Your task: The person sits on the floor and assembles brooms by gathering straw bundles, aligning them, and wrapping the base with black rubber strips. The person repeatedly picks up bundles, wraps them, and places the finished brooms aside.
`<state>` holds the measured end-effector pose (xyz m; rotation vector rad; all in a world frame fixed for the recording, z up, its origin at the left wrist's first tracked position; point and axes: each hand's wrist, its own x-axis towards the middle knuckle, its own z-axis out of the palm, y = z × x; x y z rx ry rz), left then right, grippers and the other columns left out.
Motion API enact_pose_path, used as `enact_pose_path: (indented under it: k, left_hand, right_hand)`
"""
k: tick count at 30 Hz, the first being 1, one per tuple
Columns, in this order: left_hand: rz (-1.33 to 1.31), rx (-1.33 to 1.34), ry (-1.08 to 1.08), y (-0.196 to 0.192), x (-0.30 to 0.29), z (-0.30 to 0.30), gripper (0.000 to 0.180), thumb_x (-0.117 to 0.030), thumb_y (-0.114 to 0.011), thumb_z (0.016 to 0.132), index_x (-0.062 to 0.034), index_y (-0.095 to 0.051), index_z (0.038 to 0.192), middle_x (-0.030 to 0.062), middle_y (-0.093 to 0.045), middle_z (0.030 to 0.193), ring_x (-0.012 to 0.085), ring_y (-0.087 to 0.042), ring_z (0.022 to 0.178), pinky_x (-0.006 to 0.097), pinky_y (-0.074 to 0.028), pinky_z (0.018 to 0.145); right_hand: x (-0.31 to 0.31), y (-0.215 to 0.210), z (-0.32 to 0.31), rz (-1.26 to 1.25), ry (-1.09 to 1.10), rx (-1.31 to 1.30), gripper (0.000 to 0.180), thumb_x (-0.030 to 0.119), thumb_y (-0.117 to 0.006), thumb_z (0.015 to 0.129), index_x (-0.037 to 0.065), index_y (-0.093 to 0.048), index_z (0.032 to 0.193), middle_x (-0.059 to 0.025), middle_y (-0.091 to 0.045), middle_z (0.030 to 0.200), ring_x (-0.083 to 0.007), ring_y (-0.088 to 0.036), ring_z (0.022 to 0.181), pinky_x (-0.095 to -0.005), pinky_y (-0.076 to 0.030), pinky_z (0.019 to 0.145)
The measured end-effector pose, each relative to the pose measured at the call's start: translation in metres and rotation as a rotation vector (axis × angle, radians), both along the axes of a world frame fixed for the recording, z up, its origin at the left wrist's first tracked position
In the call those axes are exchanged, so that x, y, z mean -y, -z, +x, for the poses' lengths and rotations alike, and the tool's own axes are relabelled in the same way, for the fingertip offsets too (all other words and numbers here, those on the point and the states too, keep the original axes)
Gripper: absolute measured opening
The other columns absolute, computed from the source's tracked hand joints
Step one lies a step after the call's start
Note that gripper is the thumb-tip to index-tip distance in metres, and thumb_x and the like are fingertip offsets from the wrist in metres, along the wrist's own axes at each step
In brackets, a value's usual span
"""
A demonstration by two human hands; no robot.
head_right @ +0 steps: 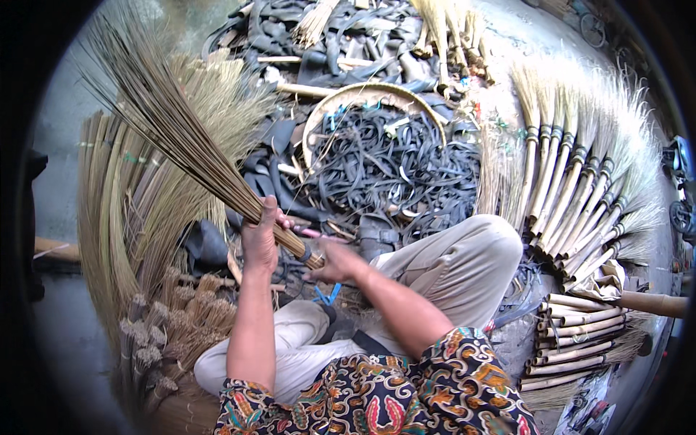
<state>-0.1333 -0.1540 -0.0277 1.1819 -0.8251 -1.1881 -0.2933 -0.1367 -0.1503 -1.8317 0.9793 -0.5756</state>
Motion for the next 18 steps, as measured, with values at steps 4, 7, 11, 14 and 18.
enact_pose_path:
  k: [4, 7, 11, 14, 18]
  left_hand:
    - [-0.123, 0.235, 0.143, -0.035, 0.006, -0.001, 0.067, -0.050, -0.072, 0.097, -0.0010, -0.050, 0.138, 0.0090, -0.062, 0.124, 0.0179, -0.061, 0.116, 0.034, -0.055, 0.092]
    - [0.051, 0.206, 0.142, -0.035, -0.010, 0.015, 0.082, -0.063, -0.065, 0.097, -0.0005, -0.047, 0.147, 0.0121, -0.061, 0.130, 0.0190, -0.063, 0.119, 0.033, -0.049, 0.097]
    - [0.214, 0.260, 0.217, -0.022, -0.037, 0.053, 0.087, -0.075, -0.055, 0.096, -0.0012, -0.054, 0.142, 0.0130, -0.062, 0.131, 0.0203, -0.068, 0.109, 0.036, -0.051, 0.095]
    - [0.360, 0.219, 0.153, -0.008, -0.043, 0.078, 0.087, -0.078, -0.050, 0.096, -0.0035, -0.057, 0.141, 0.0112, -0.062, 0.131, 0.0208, -0.068, 0.107, 0.035, -0.051, 0.094]
    - [0.398, 0.132, 0.004, 0.030, -0.021, 0.093, 0.080, -0.072, -0.047, 0.101, -0.0025, -0.059, 0.138, 0.0103, -0.067, 0.122, 0.0186, -0.068, 0.100, 0.033, -0.052, 0.086]
  right_hand:
    - [-0.011, -0.010, 0.022, 0.090, 0.249, 0.374, 0.044, 0.030, -0.081, 0.086, 0.004, -0.067, 0.119, -0.0182, -0.073, 0.104, -0.0309, -0.070, 0.096, -0.0419, -0.053, 0.089]
    - [0.057, -0.064, -0.002, 0.216, 0.463, 0.202, 0.042, 0.036, -0.080, 0.087, 0.005, -0.069, 0.114, -0.0148, -0.073, 0.095, -0.0244, -0.070, 0.089, -0.0400, -0.054, 0.082]
    - [0.247, -0.192, -0.087, -0.009, 0.850, 0.529, 0.079, 0.058, -0.084, 0.081, -0.004, -0.064, 0.127, -0.0077, -0.069, 0.088, -0.0147, -0.065, 0.074, -0.0306, -0.052, 0.063]
    - [0.340, -0.299, -0.173, -0.574, 1.300, 0.391, 0.092, 0.058, -0.079, 0.087, -0.015, -0.053, 0.137, -0.0160, -0.070, 0.102, -0.0184, -0.064, 0.092, -0.0294, -0.053, 0.084]
    - [0.317, -0.328, -0.250, -0.625, 0.883, 0.288, 0.056, 0.044, -0.063, 0.103, -0.002, -0.063, 0.134, -0.0140, -0.072, 0.113, -0.0179, -0.066, 0.104, -0.0283, -0.050, 0.091]
